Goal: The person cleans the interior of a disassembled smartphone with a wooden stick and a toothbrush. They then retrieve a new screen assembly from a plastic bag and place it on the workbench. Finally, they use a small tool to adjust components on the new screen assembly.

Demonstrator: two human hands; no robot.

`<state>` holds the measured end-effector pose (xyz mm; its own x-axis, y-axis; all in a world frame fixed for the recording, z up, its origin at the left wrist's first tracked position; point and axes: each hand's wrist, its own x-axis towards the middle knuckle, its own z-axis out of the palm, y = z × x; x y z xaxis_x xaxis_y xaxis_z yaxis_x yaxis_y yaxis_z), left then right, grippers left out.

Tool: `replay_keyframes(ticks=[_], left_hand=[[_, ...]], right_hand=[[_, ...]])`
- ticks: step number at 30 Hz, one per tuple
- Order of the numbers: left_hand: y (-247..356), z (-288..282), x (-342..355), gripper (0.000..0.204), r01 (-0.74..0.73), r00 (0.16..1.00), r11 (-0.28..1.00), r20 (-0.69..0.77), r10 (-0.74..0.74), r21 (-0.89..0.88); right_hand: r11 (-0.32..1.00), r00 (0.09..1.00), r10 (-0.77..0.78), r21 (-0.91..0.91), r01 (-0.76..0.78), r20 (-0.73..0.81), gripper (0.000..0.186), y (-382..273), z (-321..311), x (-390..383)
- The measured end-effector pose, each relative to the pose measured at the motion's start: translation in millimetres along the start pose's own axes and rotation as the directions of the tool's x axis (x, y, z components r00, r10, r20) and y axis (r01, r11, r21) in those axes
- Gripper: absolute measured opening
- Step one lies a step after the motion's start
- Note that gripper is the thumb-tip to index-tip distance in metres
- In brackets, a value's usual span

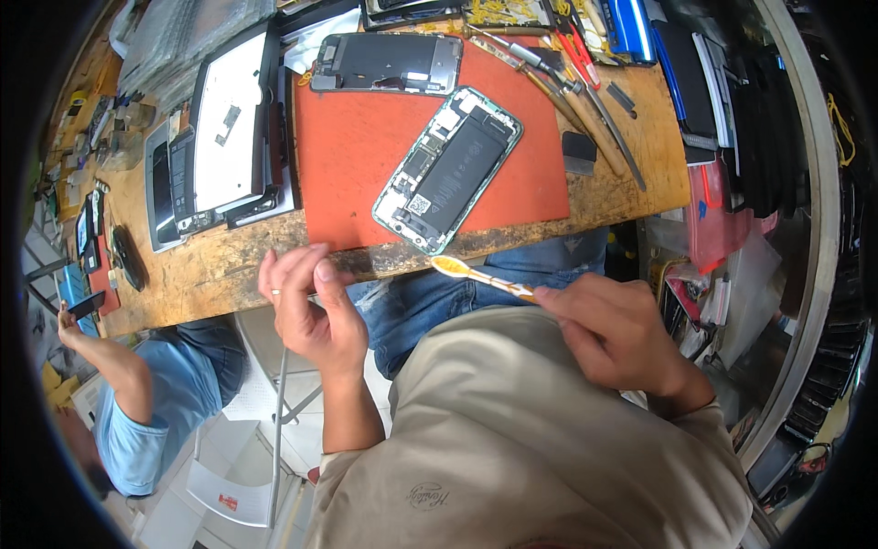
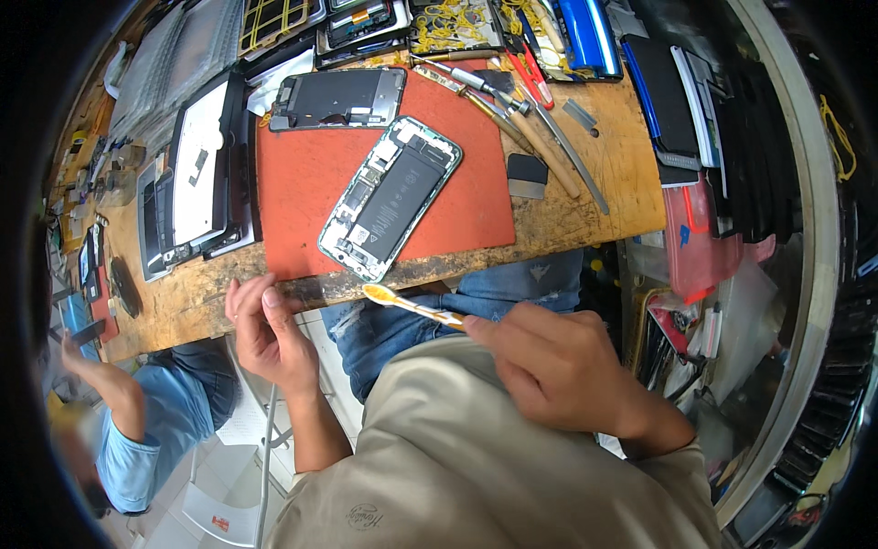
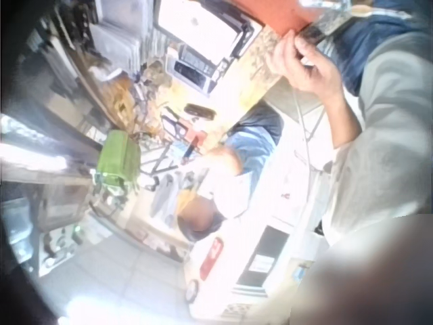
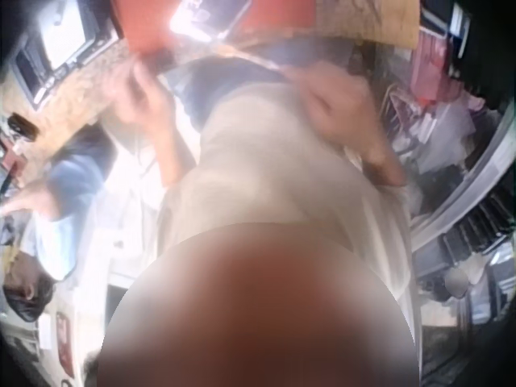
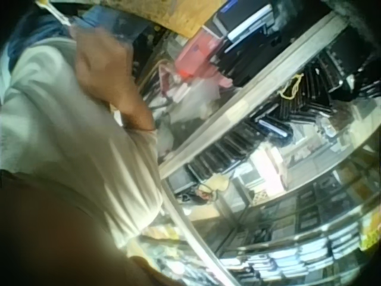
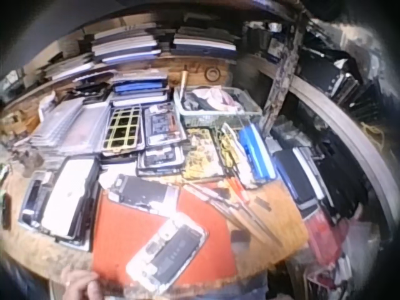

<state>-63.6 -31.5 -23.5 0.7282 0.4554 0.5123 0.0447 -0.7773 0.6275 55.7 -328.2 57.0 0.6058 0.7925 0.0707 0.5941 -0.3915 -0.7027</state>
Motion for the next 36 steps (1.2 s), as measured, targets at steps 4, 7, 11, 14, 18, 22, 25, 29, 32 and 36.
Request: replay_keyframes(ticks=[4,7,11,14,18,22,25,29,32,36], left_hand=[[12.9,19.4,3.5,0.016,0.071,0.98,0.981,-0.172,-0.102,-0.179],[20.7,28.4,3.1,0.02,0.022,0.95,0.966,-0.295,-0.101,-0.259],[32.8,19.1,0.4,0.027,-0.253,0.967,0.967,0.004,0.253,0.004],[47.7,23.6,-2.8,0.031,-0.281,0.956,0.957,0.103,0.273,0.076],[53.2,29.3,6.1,0.039,-0.177,0.972,0.975,0.18,0.152,0.135],[51.7,33.9,20.2,0.057,-0.138,0.972,0.98,0.209,0.106,0.146],[53.2,39.9,30.5,0.07,-0.153,0.959,0.978,0.261,0.112,0.14],[56.0,46.0,40.1,0.075,-0.16,0.949,0.973,0.296,0.105,0.166],[56.9,48.9,46.1,0.079,-0.168,0.941,0.971,0.319,0.108,0.168],[58.4,50.9,48.7,0.082,-0.115,0.935,0.976,0.351,0.045,0.183]], right_hand=[[0.987,0.995,0.016,-0.156,-0.031,-0.097,0.038,4.1,-7.5,11.5],[0.991,0.965,0.023,-0.121,-0.056,-0.262,0.041,5.6,-15.4,24.4],[0.993,0.989,-0.093,-0.085,0.083,-0.119,0.037,4.6,-0.2,50.5],[0.985,0.995,-0.083,-0.149,0.09,0.051,0.03,12.9,8.0,73.3],[0.979,0.952,0.011,-0.192,-0.073,-0.307,0.031,40.7,-14.0,91.8],[0.984,0.989,-0.093,-0.164,0.074,-0.113,0.032,43.5,-15.2,80.5],[0.958,0.965,-0.019,-0.281,-0.057,-0.261,0.031,51.1,-14.1,78.6],[0.994,0.939,-0.033,-0.112,-0.006,-0.343,0.023,68.0,-14.7,77.2],[0.992,0.94,-0.035,-0.128,-0.01,-0.339,0.021,76.3,-15.9,79.5],[0.984,0.957,0.117,-0.096,-0.147,-0.265,0.02,66.3,-36.6,61.7]])
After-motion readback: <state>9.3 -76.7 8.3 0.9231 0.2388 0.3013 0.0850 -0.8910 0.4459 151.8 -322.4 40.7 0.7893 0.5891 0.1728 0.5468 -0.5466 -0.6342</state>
